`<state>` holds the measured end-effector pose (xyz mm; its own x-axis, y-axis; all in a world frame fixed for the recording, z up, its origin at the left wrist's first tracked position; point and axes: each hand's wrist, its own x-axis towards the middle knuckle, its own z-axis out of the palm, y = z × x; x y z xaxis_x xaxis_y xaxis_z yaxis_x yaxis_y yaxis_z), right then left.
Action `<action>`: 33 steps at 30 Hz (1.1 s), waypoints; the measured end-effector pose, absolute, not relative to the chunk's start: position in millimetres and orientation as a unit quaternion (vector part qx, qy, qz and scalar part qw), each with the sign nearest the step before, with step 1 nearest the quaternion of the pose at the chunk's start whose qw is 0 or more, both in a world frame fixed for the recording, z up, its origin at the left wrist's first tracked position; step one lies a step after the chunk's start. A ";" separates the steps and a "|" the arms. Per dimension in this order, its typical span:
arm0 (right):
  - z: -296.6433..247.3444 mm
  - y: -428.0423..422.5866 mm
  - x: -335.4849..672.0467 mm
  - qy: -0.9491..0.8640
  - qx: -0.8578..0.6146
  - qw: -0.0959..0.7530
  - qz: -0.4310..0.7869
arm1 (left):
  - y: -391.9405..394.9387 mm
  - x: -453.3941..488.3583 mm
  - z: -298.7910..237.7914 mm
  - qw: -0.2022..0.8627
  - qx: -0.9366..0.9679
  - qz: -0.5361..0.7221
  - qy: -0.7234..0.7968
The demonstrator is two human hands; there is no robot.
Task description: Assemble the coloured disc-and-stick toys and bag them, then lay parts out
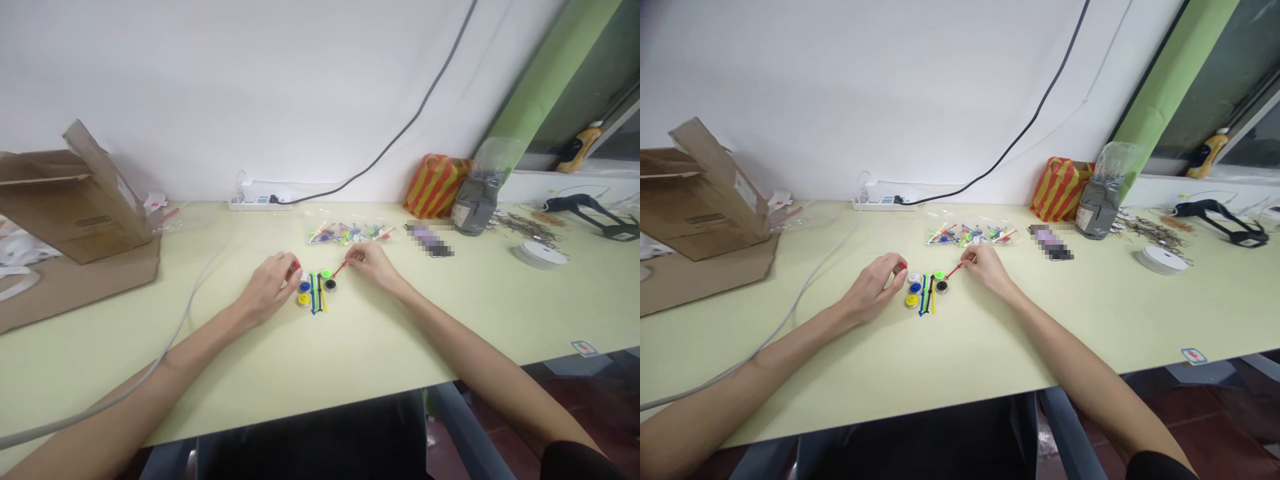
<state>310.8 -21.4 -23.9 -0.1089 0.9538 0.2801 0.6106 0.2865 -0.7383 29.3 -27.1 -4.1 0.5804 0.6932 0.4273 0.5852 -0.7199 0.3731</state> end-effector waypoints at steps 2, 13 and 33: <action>-25.9 -19.9 311.4 -0.724 -0.560 0.364 0.175 | -27.0 29.4 -4.3 0.095 0.884 0.282 0.361; -26.0 -22.7 303.5 -0.739 -0.605 0.280 0.097 | -26.5 29.1 -5.8 0.097 0.887 0.269 0.361; -15.1 -59.1 247.9 -0.835 -0.442 0.302 0.123 | -26.2 30.8 -7.2 0.101 0.886 0.271 0.361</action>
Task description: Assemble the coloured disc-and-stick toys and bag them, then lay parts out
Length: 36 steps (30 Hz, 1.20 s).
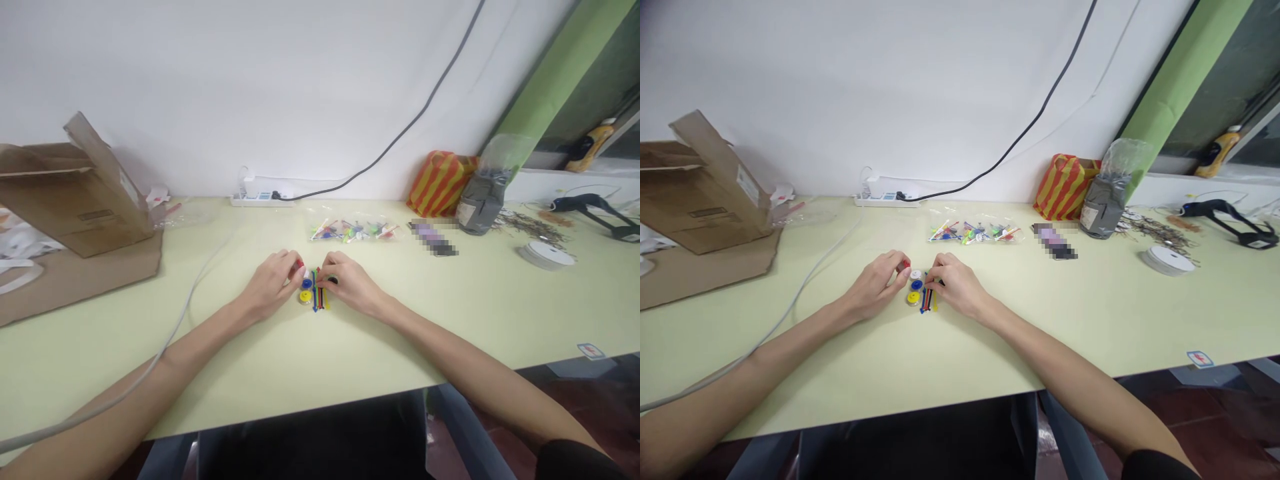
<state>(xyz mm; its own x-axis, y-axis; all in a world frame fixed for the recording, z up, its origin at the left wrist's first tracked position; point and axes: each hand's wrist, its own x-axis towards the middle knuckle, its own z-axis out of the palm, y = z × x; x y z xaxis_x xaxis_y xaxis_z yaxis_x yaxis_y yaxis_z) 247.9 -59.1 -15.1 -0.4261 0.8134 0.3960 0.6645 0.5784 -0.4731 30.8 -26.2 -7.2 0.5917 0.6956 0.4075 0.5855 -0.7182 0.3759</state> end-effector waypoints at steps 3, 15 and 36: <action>-14.2 -58.6 248.5 -0.840 -0.445 0.287 0.115 | -27.0 31.2 -6.2 0.102 0.886 0.271 0.362; -13.9 -58.2 249.6 -0.841 -0.434 0.303 0.111 | -25.2 32.0 -9.0 0.090 0.887 0.279 0.357; 17.7 -53.5 287.6 -0.832 -0.378 0.299 0.277 | -31.5 32.1 -6.2 0.108 0.882 0.295 0.352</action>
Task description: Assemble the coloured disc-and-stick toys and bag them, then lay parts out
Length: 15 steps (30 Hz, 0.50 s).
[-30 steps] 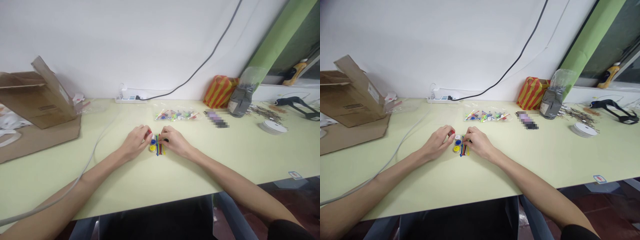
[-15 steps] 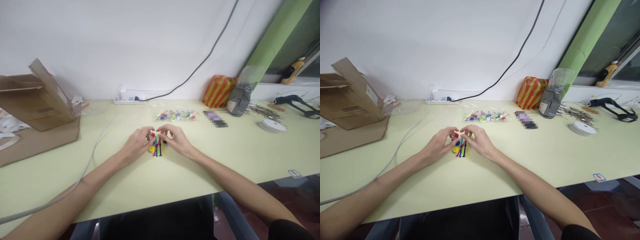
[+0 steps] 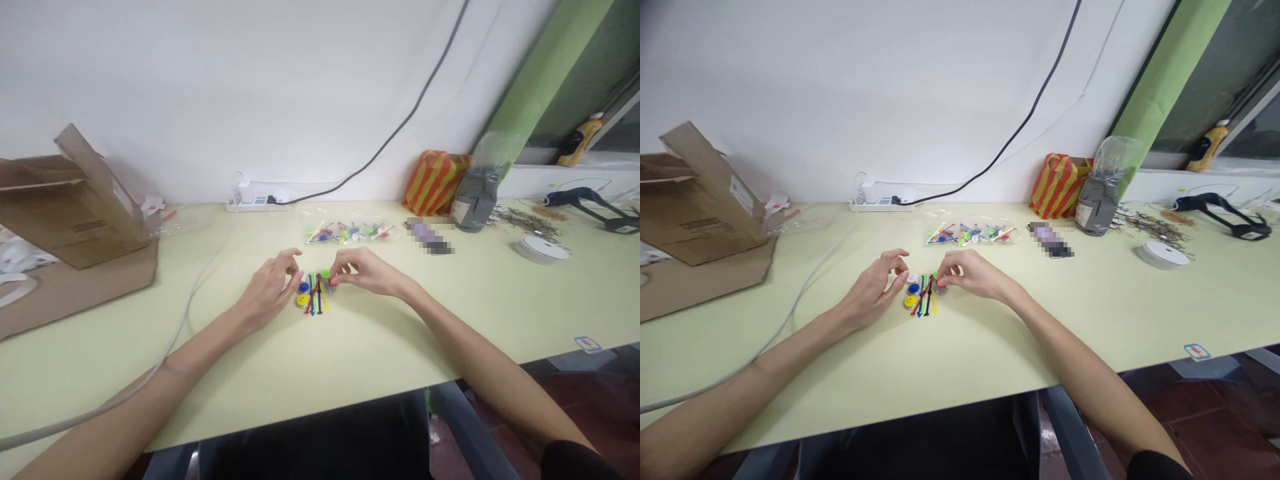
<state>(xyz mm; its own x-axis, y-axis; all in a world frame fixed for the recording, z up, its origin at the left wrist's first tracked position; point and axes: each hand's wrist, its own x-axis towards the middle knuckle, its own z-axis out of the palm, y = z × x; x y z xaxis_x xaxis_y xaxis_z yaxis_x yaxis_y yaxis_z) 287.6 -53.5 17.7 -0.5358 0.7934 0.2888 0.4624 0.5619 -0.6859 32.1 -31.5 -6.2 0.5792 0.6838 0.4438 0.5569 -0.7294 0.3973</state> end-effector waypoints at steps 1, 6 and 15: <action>18.9 -54.3 291.0 -0.836 -0.368 0.245 0.324 | -30.2 31.1 -6.3 0.107 0.880 0.295 0.356; 16.2 -59.6 288.0 -0.815 -0.359 0.173 0.421 | -26.6 28.6 -7.8 0.107 0.878 0.291 0.364; 13.3 -56.1 283.4 -0.827 -0.402 0.244 0.306 | -24.5 28.0 -11.5 0.098 0.881 0.284 0.366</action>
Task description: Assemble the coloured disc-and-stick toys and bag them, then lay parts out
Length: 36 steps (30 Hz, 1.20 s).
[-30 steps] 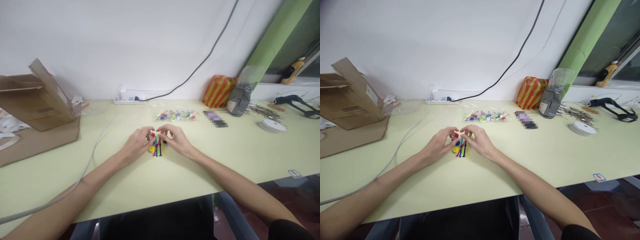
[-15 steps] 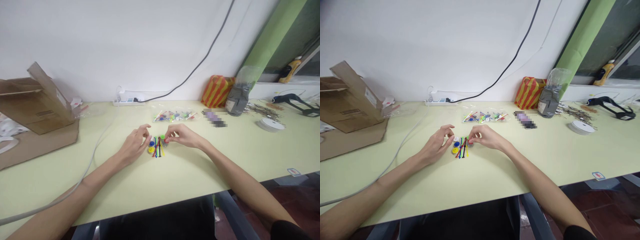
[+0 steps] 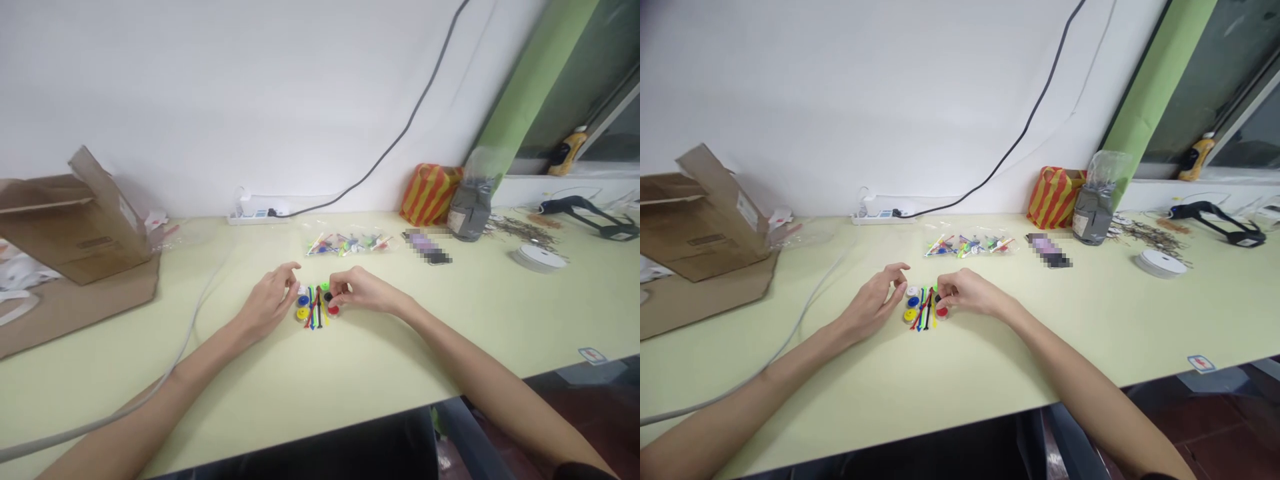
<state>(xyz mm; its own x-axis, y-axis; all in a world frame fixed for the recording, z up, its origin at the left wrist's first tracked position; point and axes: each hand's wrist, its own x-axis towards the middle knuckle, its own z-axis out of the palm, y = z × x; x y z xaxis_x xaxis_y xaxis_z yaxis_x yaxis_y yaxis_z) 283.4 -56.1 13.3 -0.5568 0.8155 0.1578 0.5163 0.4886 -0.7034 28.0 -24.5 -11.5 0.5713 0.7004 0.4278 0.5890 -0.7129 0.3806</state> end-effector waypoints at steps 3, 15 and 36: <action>9.6 -53.9 283.6 -0.817 -0.428 0.287 0.257 | -25.1 27.2 -10.6 0.101 0.876 0.281 0.380; -25.4 24.7 273.8 -0.814 -0.537 0.210 -0.072 | -21.4 20.9 -13.7 0.110 0.874 0.292 0.373; 42.2 67.8 280.6 -0.862 -0.470 0.163 -0.102 | -13.4 16.0 -15.5 0.102 0.874 0.273 0.388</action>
<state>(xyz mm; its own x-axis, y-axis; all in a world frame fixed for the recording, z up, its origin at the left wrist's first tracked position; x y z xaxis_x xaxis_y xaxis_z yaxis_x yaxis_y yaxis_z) 280.6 67.8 42.2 -0.5052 0.7767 0.3762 0.8431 0.5373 0.0231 16.0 -13.4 -15.5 0.5502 0.7344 0.3974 0.6228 -0.6779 0.3906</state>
